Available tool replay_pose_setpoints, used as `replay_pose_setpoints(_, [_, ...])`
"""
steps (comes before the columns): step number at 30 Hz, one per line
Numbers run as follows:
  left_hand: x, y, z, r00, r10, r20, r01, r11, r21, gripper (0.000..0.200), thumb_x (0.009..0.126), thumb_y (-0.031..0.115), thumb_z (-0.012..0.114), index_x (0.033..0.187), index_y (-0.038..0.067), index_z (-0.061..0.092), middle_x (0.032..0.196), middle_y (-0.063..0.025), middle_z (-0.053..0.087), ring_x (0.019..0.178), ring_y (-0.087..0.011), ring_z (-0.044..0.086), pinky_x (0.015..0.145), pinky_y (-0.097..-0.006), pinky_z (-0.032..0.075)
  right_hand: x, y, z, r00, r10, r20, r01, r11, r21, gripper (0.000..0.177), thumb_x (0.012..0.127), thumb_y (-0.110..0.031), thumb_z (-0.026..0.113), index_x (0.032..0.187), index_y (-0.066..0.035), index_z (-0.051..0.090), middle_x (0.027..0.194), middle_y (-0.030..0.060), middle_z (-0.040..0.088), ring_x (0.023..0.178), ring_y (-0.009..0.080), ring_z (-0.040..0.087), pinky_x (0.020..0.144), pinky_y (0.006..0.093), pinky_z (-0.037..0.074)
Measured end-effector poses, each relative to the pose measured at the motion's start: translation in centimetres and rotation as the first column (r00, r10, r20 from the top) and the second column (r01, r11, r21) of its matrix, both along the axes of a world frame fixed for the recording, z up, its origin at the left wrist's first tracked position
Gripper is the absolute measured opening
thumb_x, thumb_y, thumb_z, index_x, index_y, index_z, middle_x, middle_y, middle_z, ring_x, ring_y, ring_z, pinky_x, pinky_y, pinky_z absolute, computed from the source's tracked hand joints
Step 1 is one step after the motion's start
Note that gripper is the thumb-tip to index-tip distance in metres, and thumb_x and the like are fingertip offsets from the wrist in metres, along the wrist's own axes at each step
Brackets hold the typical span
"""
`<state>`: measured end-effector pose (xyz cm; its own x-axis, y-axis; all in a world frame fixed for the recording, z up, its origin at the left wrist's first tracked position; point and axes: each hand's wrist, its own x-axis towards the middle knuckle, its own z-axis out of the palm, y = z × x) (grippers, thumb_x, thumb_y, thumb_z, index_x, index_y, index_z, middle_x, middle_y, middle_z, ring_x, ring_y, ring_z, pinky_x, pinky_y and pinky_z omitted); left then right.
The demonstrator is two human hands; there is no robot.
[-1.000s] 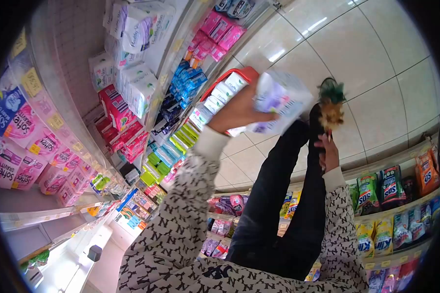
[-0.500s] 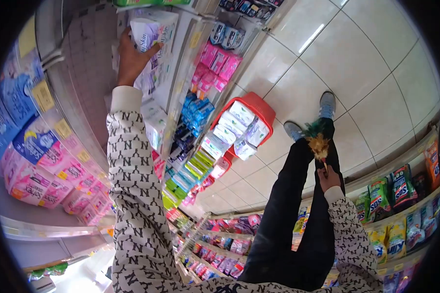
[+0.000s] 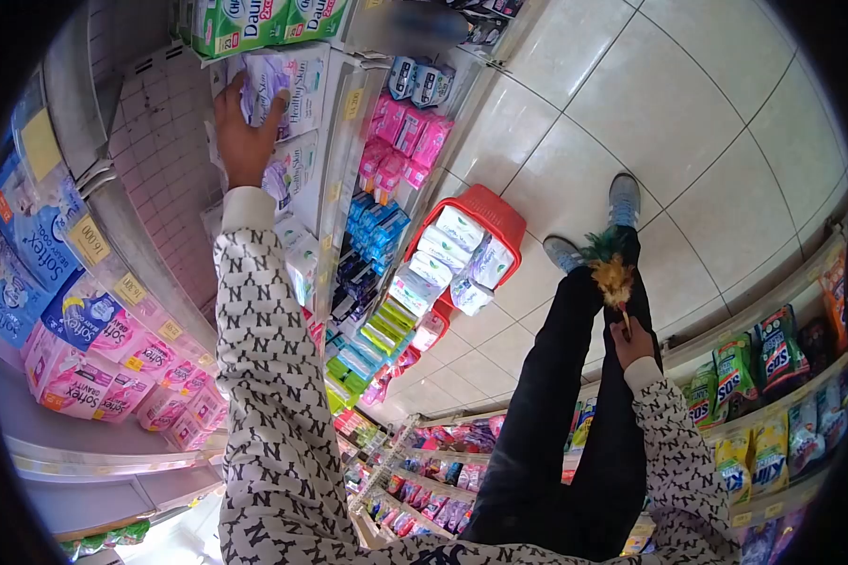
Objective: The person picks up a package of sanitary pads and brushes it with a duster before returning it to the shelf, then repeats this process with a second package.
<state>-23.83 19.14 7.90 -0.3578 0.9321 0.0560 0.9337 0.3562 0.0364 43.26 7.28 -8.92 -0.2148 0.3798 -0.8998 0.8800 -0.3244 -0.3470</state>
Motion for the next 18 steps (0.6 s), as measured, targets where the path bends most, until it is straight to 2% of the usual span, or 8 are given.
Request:
replay_pose_setpoints(3, [0.5,-0.1,0.9,0.999,0.020,0.033,-0.019,0.999,-0.029,0.052,0.081,0.028,0.074,0.124,0.004,0.056,0.120,-0.0170,0.055,0.108,-0.0339,0.057,0.091,-0.0419,0.047,0.0,-0.1,-0.1,0.999,-0.003,-0.036,0.004,1.000,0.031,0.029,0.088,-0.033,0.065,0.084,-0.006,0.056,0.066,0.0138,0.062,0.064,0.0335,0.064,0.059,0.0424,0.048])
replay_pose_setpoints(6, [0.4,-1.1,0.8,0.997,0.049,0.056,-0.044,0.995,-0.094,0.049,0.084,0.028,0.071,0.126,0.006,0.055,0.118,-0.0164,0.056,0.108,-0.0335,0.057,0.091,-0.0416,0.048,-0.3,0.3,0.0,0.999,0.008,-0.037,-0.008,1.000,-0.002,0.029,0.088,-0.033,0.065,0.084,-0.006,0.056,0.066,0.0131,0.062,0.063,0.0322,0.064,0.059,0.0414,0.048])
replay_pose_setpoints(9, [-0.1,-1.9,-0.3,0.991,-0.127,0.050,0.133,0.979,-0.157,0.046,0.085,0.027,0.069,0.125,0.008,0.056,0.117,-0.0156,0.056,0.105,-0.0323,0.058,0.088,-0.0410,0.049,-0.6,0.5,0.3,0.999,0.035,-0.006,-0.035,0.999,0.007,0.029,0.088,-0.033,0.064,0.085,-0.006,0.056,0.066,0.0125,0.061,0.062,0.0315,0.063,0.059,0.0408,0.047])
replay_pose_setpoints(10, [-0.5,-2.1,-0.6,0.981,-0.192,-0.016,0.189,0.973,-0.132,0.043,0.087,0.027,0.067,0.124,0.008,0.056,0.117,-0.0160,0.056,0.103,-0.0319,0.058,0.087,-0.0412,0.048,-0.5,0.6,0.4,0.999,0.045,-0.002,-0.045,0.999,0.010,0.029,0.089,-0.033,0.064,0.085,-0.006,0.056,0.065,0.0123,0.061,0.062,0.0312,0.063,0.059,0.0406,0.047])
replay_pose_setpoints(13, [-0.9,-2.9,-1.0,0.994,0.062,0.094,-0.069,0.995,0.077,0.042,0.089,0.028,0.065,0.124,0.008,0.057,0.117,-0.0168,0.056,0.103,-0.0321,0.058,0.087,-0.0421,0.048,-0.5,0.5,0.2,0.998,0.067,0.001,-0.067,0.998,0.013,0.028,0.089,-0.033,0.064,0.085,-0.006,0.056,0.065,0.0121,0.060,0.062,0.0308,0.063,0.058,0.0401,0.047])
replay_pose_setpoints(17, [0.5,-3.5,-0.3,0.996,0.086,0.019,-0.087,0.988,0.129,0.041,0.089,0.028,0.065,0.124,0.008,0.057,0.117,-0.0173,0.056,0.106,-0.0340,0.057,0.089,-0.0435,0.047,-0.3,0.4,-0.1,0.998,0.068,-0.011,-0.068,0.998,0.006,0.029,0.089,-0.033,0.065,0.085,-0.006,0.056,0.065,0.0120,0.060,0.061,0.0307,0.062,0.058,0.0402,0.047])
replay_pose_setpoints(18, [1.0,-3.5,-0.2,0.999,0.032,-0.001,-0.032,0.995,0.092,0.042,0.088,0.028,0.065,0.124,0.008,0.057,0.117,-0.0178,0.056,0.107,-0.0349,0.057,0.089,-0.0440,0.047,-0.4,0.4,-0.1,0.998,0.065,-0.022,-0.064,0.998,0.005,0.030,0.089,-0.034,0.065,0.085,-0.005,0.056,0.065,0.0120,0.060,0.061,0.0306,0.062,0.058,0.0403,0.047])
